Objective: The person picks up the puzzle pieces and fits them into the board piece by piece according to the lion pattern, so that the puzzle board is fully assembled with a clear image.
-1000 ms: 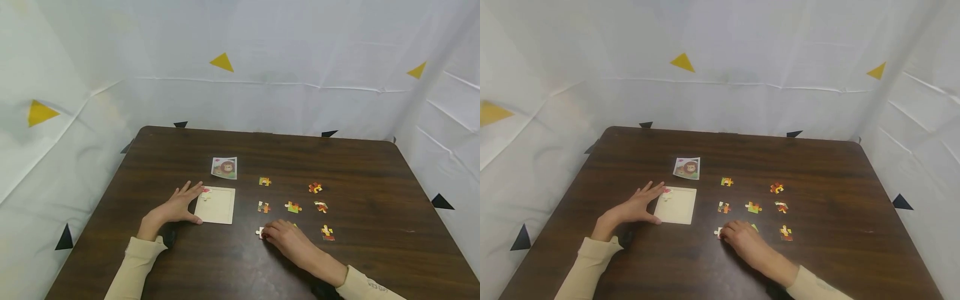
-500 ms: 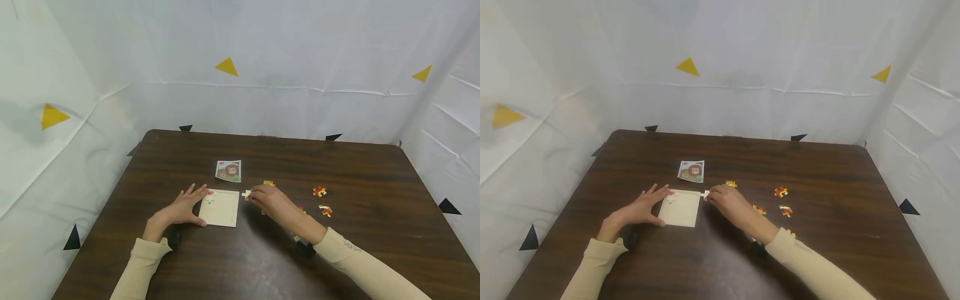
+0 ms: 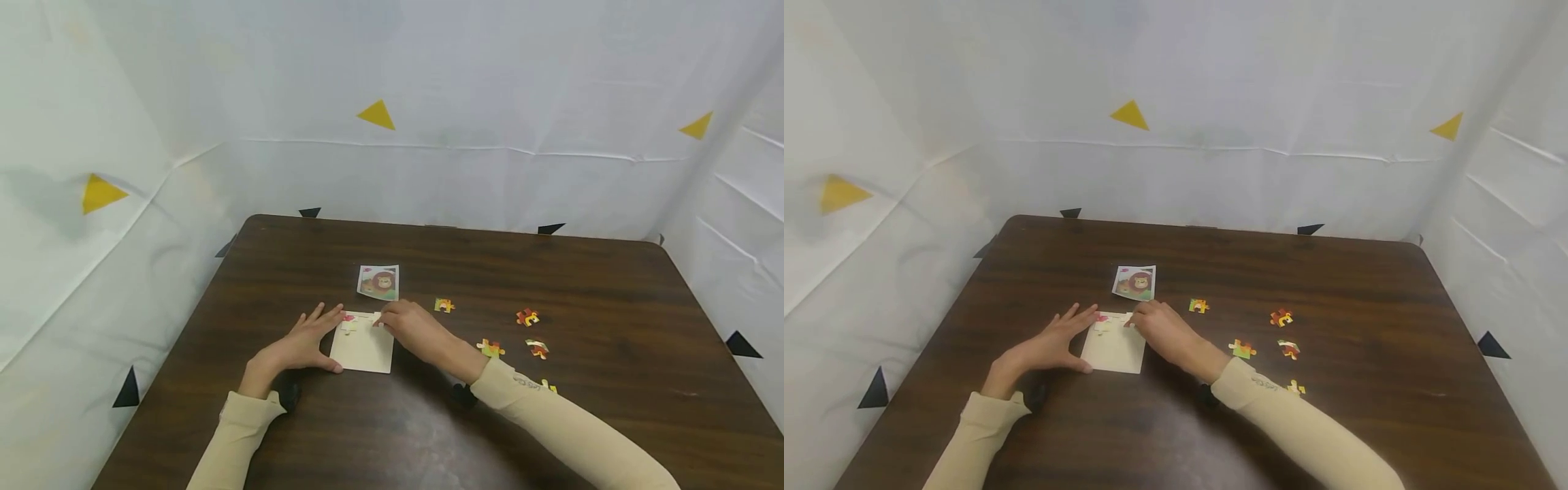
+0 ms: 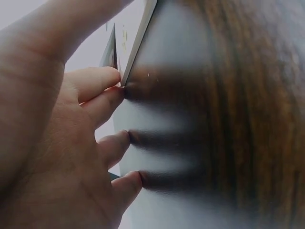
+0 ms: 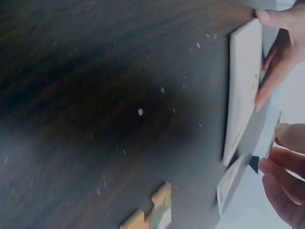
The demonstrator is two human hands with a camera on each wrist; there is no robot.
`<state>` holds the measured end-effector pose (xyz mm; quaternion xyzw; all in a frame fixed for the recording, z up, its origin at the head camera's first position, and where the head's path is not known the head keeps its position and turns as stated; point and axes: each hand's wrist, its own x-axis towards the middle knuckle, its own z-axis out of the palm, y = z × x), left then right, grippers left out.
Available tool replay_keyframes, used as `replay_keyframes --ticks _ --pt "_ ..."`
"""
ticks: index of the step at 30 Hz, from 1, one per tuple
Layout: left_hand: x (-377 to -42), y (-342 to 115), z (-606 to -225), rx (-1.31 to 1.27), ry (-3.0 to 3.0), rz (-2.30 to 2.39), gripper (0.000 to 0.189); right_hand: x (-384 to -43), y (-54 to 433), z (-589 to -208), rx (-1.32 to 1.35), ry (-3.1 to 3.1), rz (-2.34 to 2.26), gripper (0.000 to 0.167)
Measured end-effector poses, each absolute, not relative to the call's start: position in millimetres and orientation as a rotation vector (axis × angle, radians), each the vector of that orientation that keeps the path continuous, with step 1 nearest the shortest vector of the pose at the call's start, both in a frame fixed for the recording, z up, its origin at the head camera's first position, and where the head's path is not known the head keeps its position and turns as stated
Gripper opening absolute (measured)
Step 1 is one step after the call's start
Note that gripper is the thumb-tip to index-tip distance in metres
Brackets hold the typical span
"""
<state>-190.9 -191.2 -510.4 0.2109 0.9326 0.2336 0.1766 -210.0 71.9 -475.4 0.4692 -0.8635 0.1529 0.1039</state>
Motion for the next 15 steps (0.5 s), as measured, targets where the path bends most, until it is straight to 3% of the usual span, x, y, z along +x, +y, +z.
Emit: replay_keyframes --ticks 15 --pt "-191 -192 -508 0.614 2.627 0.668 0.107 -214 46 -490 1.486 -2.558 0.127 0.022"
